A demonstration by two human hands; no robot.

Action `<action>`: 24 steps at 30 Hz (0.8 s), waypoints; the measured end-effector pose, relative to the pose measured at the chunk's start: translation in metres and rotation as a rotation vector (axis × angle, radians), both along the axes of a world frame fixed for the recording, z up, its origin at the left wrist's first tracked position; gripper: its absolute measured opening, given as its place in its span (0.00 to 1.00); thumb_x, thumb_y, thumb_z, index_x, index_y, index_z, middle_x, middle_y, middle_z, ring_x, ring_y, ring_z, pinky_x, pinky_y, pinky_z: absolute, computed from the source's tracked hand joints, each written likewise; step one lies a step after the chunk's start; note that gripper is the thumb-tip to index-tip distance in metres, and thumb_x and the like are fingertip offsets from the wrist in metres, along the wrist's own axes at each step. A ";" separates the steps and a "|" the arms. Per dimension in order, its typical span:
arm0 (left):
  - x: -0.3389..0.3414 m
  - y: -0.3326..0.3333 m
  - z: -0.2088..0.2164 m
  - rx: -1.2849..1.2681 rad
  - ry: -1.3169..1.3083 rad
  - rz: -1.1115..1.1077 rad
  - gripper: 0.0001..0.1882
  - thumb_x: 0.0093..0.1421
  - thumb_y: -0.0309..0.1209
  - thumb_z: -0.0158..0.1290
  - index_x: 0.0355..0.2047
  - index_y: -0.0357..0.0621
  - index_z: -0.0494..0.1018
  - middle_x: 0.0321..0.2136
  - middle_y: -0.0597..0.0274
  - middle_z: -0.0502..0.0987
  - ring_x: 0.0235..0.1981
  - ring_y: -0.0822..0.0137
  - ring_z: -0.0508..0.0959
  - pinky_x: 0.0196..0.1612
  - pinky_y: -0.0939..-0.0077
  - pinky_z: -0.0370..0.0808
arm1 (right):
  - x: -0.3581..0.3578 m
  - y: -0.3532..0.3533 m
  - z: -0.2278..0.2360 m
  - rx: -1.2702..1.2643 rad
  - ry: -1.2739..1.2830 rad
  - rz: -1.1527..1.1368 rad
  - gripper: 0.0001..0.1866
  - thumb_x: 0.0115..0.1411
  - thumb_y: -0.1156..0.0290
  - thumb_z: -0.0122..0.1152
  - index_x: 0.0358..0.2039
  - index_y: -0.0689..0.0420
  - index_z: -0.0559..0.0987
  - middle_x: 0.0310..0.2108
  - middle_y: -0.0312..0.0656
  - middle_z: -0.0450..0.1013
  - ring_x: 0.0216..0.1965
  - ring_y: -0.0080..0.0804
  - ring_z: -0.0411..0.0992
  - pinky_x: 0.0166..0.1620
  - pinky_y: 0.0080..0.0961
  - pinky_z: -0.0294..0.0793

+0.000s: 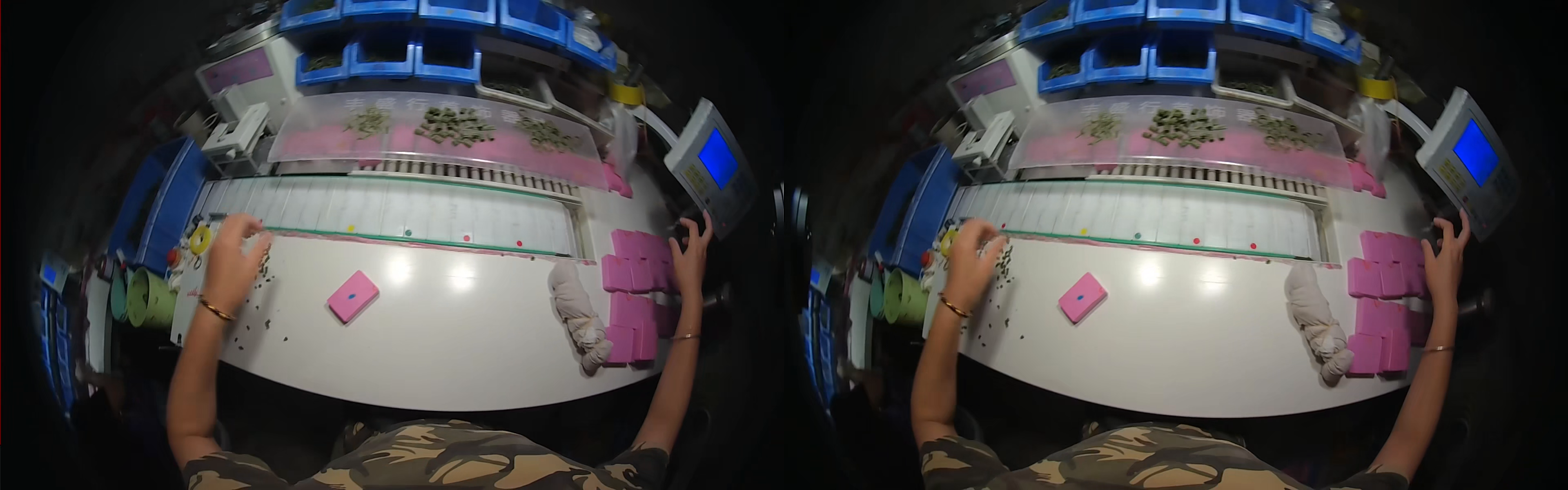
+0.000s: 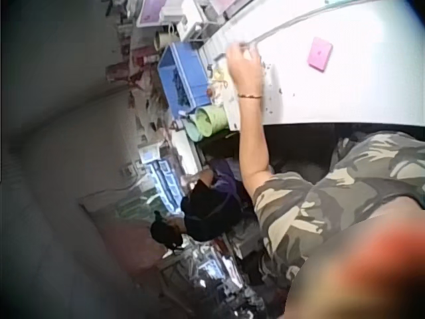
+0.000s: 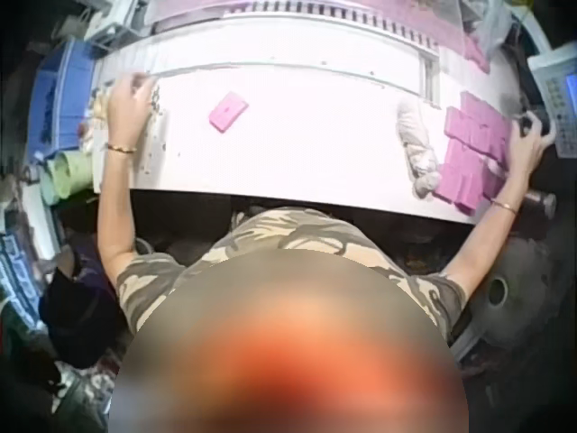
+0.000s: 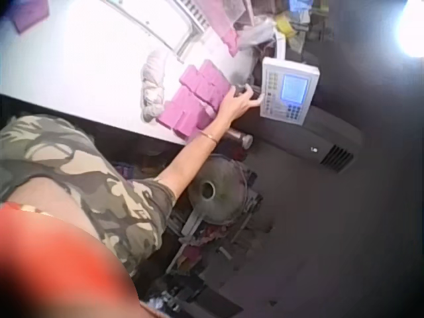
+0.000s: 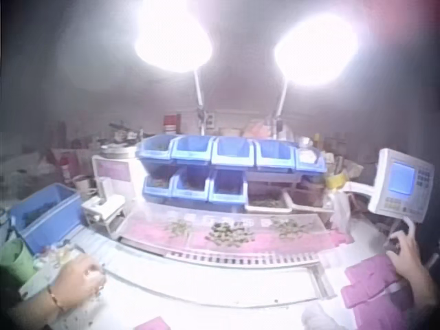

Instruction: The recorder is assembling small decorative items by placing green components into pink molds and then bagging the finished results.

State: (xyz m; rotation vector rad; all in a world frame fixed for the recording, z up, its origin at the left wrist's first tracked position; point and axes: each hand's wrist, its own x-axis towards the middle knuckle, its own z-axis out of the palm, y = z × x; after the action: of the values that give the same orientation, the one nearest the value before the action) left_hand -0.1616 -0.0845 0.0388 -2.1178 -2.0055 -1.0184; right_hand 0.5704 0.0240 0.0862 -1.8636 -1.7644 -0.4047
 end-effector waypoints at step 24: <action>0.060 0.115 -0.070 0.014 -0.068 0.097 0.18 0.48 0.35 0.66 0.33 0.39 0.72 0.36 0.52 0.73 0.40 0.51 0.74 0.46 0.60 0.72 | -0.232 -0.104 -0.024 -0.257 0.258 0.485 0.23 0.48 0.82 0.66 0.46 0.60 0.74 0.67 0.54 0.50 0.41 0.38 0.73 0.37 0.28 0.74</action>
State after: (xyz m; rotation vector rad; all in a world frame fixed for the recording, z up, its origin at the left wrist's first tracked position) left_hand -0.1018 0.0303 -0.0314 -1.9825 -2.1019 -1.1000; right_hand 0.3389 -0.0801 0.0619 -1.4858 -2.0678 0.2447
